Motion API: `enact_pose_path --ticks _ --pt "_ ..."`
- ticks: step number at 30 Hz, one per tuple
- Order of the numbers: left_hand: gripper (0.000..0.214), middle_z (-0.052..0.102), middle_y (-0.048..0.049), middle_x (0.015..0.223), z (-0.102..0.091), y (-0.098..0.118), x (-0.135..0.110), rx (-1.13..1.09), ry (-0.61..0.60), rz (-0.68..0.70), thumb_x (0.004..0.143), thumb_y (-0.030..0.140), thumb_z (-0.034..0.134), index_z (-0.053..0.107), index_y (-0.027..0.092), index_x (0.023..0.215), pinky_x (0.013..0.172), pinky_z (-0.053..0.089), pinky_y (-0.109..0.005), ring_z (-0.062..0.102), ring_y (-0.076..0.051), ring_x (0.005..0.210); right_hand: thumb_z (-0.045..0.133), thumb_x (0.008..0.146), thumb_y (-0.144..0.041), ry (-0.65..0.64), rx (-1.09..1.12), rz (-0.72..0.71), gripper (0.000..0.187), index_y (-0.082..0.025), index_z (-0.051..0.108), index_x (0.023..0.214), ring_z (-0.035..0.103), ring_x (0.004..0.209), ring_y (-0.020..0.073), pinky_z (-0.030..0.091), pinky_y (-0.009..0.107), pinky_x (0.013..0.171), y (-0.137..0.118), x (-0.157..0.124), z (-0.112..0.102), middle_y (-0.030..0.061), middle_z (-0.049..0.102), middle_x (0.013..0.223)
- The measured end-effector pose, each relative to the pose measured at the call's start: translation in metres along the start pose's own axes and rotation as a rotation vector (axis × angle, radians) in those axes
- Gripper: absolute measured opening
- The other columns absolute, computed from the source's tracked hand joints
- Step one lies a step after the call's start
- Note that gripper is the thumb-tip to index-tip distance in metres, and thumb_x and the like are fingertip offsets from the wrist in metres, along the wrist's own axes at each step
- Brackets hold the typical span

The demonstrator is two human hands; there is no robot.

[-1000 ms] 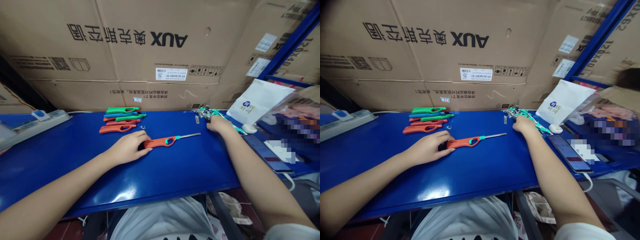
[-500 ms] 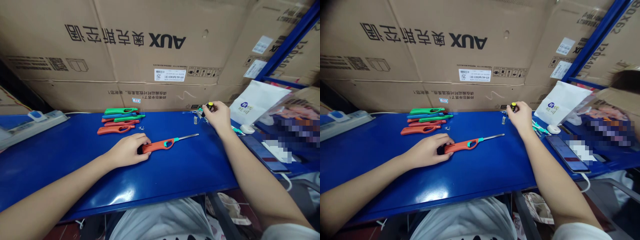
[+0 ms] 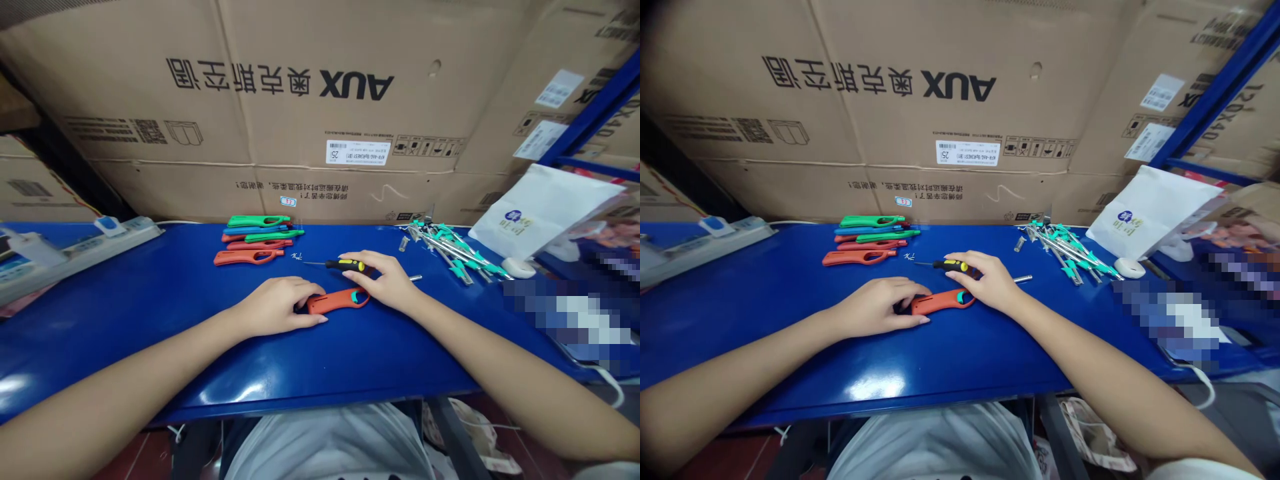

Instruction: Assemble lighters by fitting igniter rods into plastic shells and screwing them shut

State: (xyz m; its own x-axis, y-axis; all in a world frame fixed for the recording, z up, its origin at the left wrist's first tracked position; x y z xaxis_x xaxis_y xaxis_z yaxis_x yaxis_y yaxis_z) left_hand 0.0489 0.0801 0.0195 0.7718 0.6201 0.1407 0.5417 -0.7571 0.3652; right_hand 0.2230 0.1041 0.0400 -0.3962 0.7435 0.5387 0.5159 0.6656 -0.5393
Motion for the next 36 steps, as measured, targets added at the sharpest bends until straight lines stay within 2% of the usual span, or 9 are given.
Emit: enact_pose_path --ticks 8,16,21,26,28,31,33,36 --pt "0.037 0.069 -0.0002 0.085 0.001 -0.003 -0.001 -0.007 -0.005 -0.016 0.092 0.049 0.067 0.067 0.022 0.117 0.072 0.045 -0.028 0.066 -0.019 0.082 0.073 0.090 -0.034 -0.030 -0.002 -0.014 0.032 -0.029 0.075 0.122 0.073 0.098 0.0226 0.058 0.038 0.093 0.005 -0.001 0.001 0.0052 0.075 0.123" --pt "0.037 0.069 -0.0003 0.085 0.001 -0.003 0.000 -0.006 0.000 -0.008 0.092 0.050 0.066 0.068 0.022 0.115 0.072 0.045 -0.028 0.066 -0.019 0.081 0.073 0.090 -0.034 -0.071 -0.005 -0.005 0.035 -0.028 0.074 0.125 0.073 0.098 0.0225 0.057 0.037 0.092 0.005 -0.002 0.006 0.0057 0.076 0.120" --pt "0.038 0.069 -0.0002 0.084 0.001 -0.003 0.000 -0.010 -0.010 -0.012 0.092 0.050 0.066 0.067 0.022 0.118 0.072 0.045 -0.028 0.066 -0.019 0.082 0.073 0.090 -0.036 -0.063 -0.042 -0.024 0.036 -0.029 0.074 0.125 0.069 0.082 0.0196 0.057 0.035 0.081 0.007 -0.002 0.006 0.0051 0.077 0.111" --pt "0.038 0.068 0.0003 0.083 0.000 -0.003 0.000 -0.014 -0.009 -0.011 0.092 0.050 0.065 0.068 0.023 0.119 0.070 0.045 -0.027 0.065 -0.018 0.079 0.074 0.088 -0.035 -0.030 -0.046 -0.039 0.033 -0.030 0.075 0.121 0.068 0.086 0.0216 0.056 0.038 0.085 0.005 -0.001 0.003 0.0042 0.078 0.108" --pt "0.039 0.068 0.0005 0.083 -0.001 -0.002 -0.001 -0.019 -0.006 -0.014 0.092 0.050 0.065 0.067 0.023 0.120 0.069 0.045 -0.027 0.065 -0.017 0.079 0.074 0.088 -0.036 0.010 -0.012 -0.001 0.030 -0.030 0.076 0.117 0.069 0.089 0.0219 0.057 0.039 0.087 0.004 -0.001 -0.001 0.0039 0.078 0.112" --pt "0.043 0.068 0.0000 0.083 -0.001 -0.002 -0.001 -0.035 -0.003 -0.015 0.093 0.053 0.065 0.067 0.023 0.122 0.070 0.046 -0.027 0.065 -0.018 0.079 0.073 0.087 -0.039 0.170 0.094 0.133 0.025 -0.027 0.077 0.109 0.071 0.089 0.0214 0.058 0.037 0.084 0.011 -0.002 -0.016 0.0045 0.078 0.109" --pt "0.044 0.068 -0.0010 0.086 -0.001 0.000 0.000 -0.040 -0.002 -0.003 0.093 0.055 0.064 0.067 0.022 0.122 0.072 0.046 -0.028 0.065 -0.018 0.081 0.070 0.088 -0.043 0.305 0.209 0.246 0.026 -0.024 0.076 0.104 0.069 0.076 0.0182 0.057 0.033 0.072 0.022 -0.004 -0.029 0.0035 0.077 0.092" --pt "0.044 0.067 -0.0023 0.090 0.000 0.003 0.000 -0.035 -0.003 0.025 0.094 0.056 0.063 0.066 0.021 0.121 0.074 0.046 -0.028 0.065 -0.019 0.085 0.072 0.085 -0.050 0.467 0.394 0.358 0.030 -0.022 0.073 0.095 0.057 0.054 0.0122 0.049 0.026 0.054 0.039 -0.007 -0.045 -0.0018 0.064 0.066"
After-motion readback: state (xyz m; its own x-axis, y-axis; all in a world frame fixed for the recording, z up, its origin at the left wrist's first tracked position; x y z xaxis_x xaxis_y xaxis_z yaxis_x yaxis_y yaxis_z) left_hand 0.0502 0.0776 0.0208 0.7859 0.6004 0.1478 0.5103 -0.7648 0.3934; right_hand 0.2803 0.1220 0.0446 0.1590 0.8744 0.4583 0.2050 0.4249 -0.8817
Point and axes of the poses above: each hand's wrist, its own x-axis towards the middle knuckle, its own z-axis out of the palm, y = z × x, the point moved 8 cm from there along x, towards the middle knuckle
